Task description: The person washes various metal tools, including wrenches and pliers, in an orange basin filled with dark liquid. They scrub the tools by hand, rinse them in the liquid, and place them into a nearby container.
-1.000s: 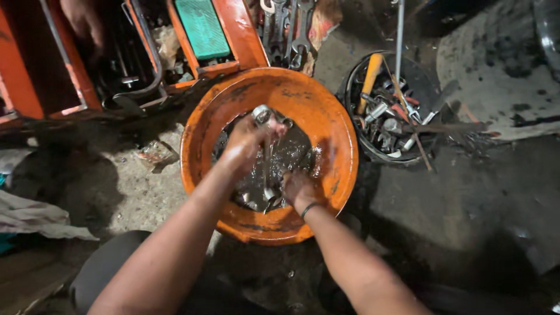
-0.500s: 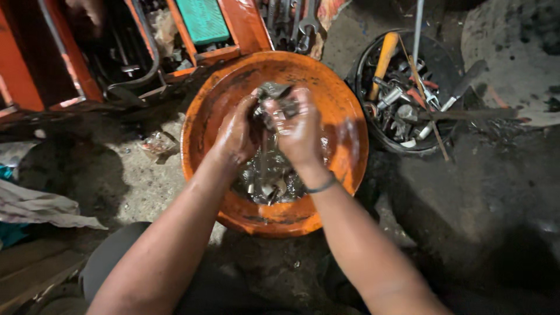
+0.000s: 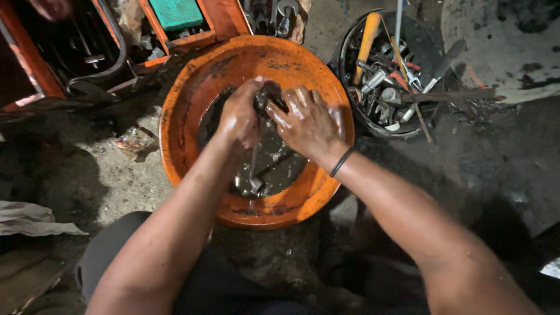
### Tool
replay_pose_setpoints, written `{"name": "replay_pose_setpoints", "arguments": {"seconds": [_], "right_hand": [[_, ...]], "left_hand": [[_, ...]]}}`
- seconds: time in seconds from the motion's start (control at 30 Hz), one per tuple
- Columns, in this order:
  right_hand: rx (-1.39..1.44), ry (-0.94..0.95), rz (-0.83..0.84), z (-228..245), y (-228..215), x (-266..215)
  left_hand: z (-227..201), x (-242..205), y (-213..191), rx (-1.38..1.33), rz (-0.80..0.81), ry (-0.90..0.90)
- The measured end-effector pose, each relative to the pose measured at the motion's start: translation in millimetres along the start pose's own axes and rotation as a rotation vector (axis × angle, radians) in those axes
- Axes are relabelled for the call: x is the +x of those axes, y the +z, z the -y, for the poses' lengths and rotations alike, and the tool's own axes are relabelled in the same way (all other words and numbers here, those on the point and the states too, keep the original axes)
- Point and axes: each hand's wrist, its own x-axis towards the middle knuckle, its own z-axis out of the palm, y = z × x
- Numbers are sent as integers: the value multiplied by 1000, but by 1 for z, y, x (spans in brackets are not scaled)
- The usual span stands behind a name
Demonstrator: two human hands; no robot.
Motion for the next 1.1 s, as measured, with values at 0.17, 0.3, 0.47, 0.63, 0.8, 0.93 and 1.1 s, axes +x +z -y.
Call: {"name": "replay_pose_setpoints", "arguments": {"seconds": [0.17, 0.3, 0.47, 0.63, 0.8, 0.93, 1.1], "right_hand": [[455, 473, 35, 14, 39, -15], [1825, 755, -270, 9, 78, 8], [1815, 973, -137, -5, 70, -20], [1281, 712, -133, -4, 65, -29], [1254, 821, -439, 32, 44, 0], [796, 660, -367, 66, 16, 16], [37, 133, -196, 50, 8, 12]], "left_hand": [[16, -3, 0, 111, 49, 73], [13, 1, -9, -16, 10, 41], [-5, -2, -19, -118, 46, -60], [-17, -7, -21, -63, 19, -44], [-10, -7, -22, -57, 29, -73], [-6, -8, -17, -35, 77, -99], [-14, -13, -18, -75, -11, -97]]}}
